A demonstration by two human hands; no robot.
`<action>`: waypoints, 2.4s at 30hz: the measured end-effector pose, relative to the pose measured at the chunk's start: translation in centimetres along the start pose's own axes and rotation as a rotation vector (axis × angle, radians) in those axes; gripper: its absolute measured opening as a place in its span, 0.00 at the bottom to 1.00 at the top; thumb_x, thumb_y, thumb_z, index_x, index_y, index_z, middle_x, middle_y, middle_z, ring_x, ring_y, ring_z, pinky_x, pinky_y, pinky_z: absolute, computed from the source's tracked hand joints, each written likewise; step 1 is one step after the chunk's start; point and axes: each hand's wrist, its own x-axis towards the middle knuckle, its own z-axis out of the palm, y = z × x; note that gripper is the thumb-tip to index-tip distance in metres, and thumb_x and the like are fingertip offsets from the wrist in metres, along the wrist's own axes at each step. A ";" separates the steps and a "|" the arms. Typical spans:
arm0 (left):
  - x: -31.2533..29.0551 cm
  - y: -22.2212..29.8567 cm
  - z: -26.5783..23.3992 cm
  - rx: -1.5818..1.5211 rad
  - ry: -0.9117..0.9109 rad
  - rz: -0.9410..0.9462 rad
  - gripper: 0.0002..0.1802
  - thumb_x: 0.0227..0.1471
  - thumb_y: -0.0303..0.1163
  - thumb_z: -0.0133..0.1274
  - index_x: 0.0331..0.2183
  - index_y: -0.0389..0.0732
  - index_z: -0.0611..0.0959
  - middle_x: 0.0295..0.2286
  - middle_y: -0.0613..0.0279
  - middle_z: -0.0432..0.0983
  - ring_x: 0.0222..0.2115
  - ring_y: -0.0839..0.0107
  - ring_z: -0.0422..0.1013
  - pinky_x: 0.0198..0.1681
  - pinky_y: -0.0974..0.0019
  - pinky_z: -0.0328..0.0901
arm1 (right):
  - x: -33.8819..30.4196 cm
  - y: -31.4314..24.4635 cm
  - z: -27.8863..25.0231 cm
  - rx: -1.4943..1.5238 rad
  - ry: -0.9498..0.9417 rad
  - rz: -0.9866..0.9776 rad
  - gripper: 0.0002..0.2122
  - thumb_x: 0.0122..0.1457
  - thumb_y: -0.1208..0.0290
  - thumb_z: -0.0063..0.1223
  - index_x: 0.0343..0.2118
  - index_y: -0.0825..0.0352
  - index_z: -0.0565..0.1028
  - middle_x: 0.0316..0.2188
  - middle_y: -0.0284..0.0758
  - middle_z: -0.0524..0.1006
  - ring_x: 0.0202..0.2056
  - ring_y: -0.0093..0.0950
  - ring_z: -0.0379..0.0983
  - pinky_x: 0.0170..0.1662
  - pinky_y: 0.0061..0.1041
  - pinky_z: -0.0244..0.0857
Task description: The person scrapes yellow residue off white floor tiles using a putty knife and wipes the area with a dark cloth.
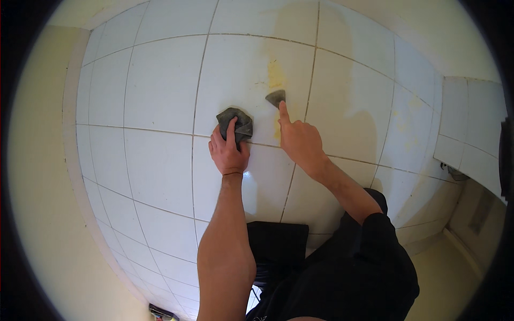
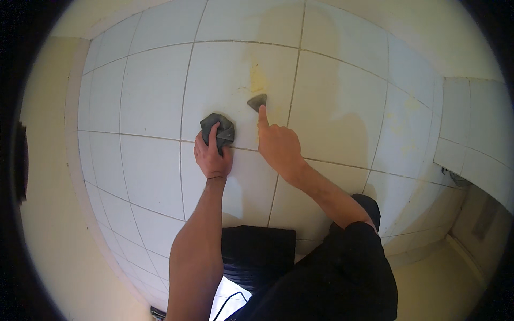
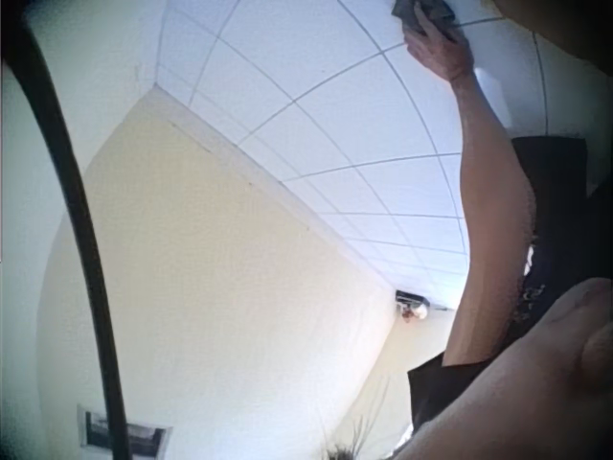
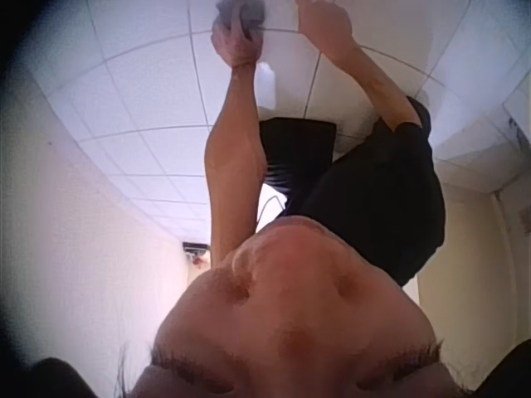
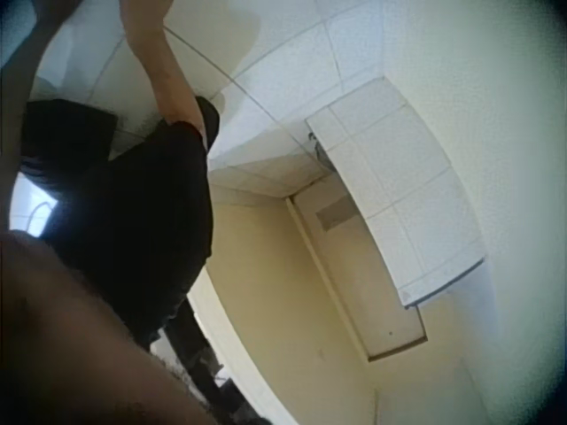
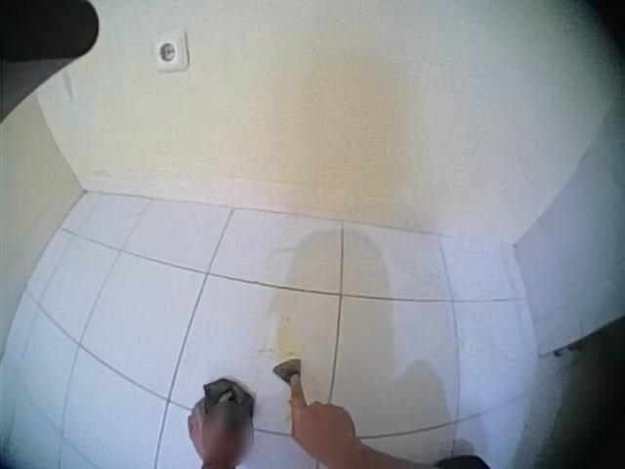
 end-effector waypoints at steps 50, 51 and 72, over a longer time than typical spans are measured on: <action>-0.2 0.3 -0.1 -0.028 -0.004 -0.009 0.36 0.39 0.28 0.55 0.55 0.55 0.76 0.49 0.51 0.68 0.50 0.52 0.66 0.52 0.52 0.62 | 0.5 1.6 0.3 -0.173 0.141 0.009 0.30 0.53 0.75 0.51 0.61 0.74 0.66 0.14 0.34 0.74 0.16 0.30 0.73 0.20 0.31 0.66; -0.2 0.0 -0.3 -0.002 -0.001 0.000 0.37 0.39 0.28 0.55 0.55 0.55 0.76 0.50 0.53 0.69 0.50 0.53 0.67 0.51 0.53 0.62 | 0.4 1.3 -0.1 -0.172 0.143 0.007 0.30 0.53 0.75 0.51 0.61 0.74 0.66 0.14 0.34 0.74 0.16 0.30 0.73 0.20 0.31 0.66; 0.0 0.1 -0.1 -0.056 -0.018 -0.022 0.36 0.39 0.28 0.56 0.55 0.57 0.76 0.50 0.51 0.68 0.51 0.51 0.66 0.53 0.51 0.61 | 0.5 1.5 -0.7 -0.123 0.090 -0.031 0.28 0.56 0.74 0.51 0.62 0.71 0.66 0.12 0.34 0.72 0.15 0.31 0.71 0.19 0.32 0.64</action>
